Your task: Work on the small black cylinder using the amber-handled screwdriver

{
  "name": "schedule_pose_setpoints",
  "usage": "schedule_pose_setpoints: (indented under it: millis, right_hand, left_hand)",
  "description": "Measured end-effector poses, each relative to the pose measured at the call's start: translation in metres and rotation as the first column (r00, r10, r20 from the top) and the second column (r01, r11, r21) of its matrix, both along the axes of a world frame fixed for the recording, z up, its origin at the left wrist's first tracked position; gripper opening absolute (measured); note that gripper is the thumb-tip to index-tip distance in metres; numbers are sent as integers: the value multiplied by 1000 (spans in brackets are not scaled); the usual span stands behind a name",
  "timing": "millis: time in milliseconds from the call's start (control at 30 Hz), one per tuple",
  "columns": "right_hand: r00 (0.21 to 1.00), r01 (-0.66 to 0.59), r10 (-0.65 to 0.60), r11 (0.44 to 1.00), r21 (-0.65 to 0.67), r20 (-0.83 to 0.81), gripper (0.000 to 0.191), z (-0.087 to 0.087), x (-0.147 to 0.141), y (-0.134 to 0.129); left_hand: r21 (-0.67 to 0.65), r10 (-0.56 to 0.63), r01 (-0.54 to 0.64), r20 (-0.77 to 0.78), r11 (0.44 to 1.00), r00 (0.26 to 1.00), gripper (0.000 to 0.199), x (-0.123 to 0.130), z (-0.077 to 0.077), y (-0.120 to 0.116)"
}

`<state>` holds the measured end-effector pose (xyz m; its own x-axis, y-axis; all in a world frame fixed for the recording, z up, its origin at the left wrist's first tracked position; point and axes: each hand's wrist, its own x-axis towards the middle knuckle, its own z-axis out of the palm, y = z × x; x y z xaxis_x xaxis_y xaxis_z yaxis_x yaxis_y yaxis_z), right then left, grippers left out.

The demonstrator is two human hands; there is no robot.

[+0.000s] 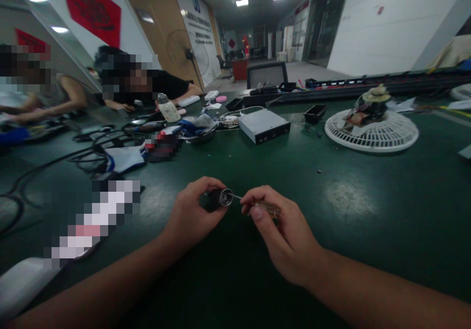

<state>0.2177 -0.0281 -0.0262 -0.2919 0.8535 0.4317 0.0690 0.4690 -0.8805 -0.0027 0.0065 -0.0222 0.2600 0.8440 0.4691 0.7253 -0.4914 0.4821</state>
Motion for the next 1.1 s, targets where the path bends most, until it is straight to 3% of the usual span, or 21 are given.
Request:
schedule_pose_setpoints:
  millis: [300,567,767,967,1100]
  right_hand:
    - [1000,18,-18,999,-27,23,21,1,1,0]
    - [997,-78,78,997,-1,-7,24,1,2,-1]
    - [996,78,-77,997,-25,37,23,2,2,-3]
    - [999,-39,40,999,-27,23,26,2,3,-3]
    - [995,86,-85,996,-19,44,24,3,2,-3]
  left_hand:
    - [3,-2,2,-6,1000,1000,27,1,2,-1]
    - [0,-22,22,-10,1000,1000,27,1,2,0]
    - [11,-26,26,-17,1000,1000,26,2,3,-1]
    - [15,-26,27,-26,1000,999,27,2,4,-1]
    - [14,-24,25,-37,1000,999,25,1,3,0]
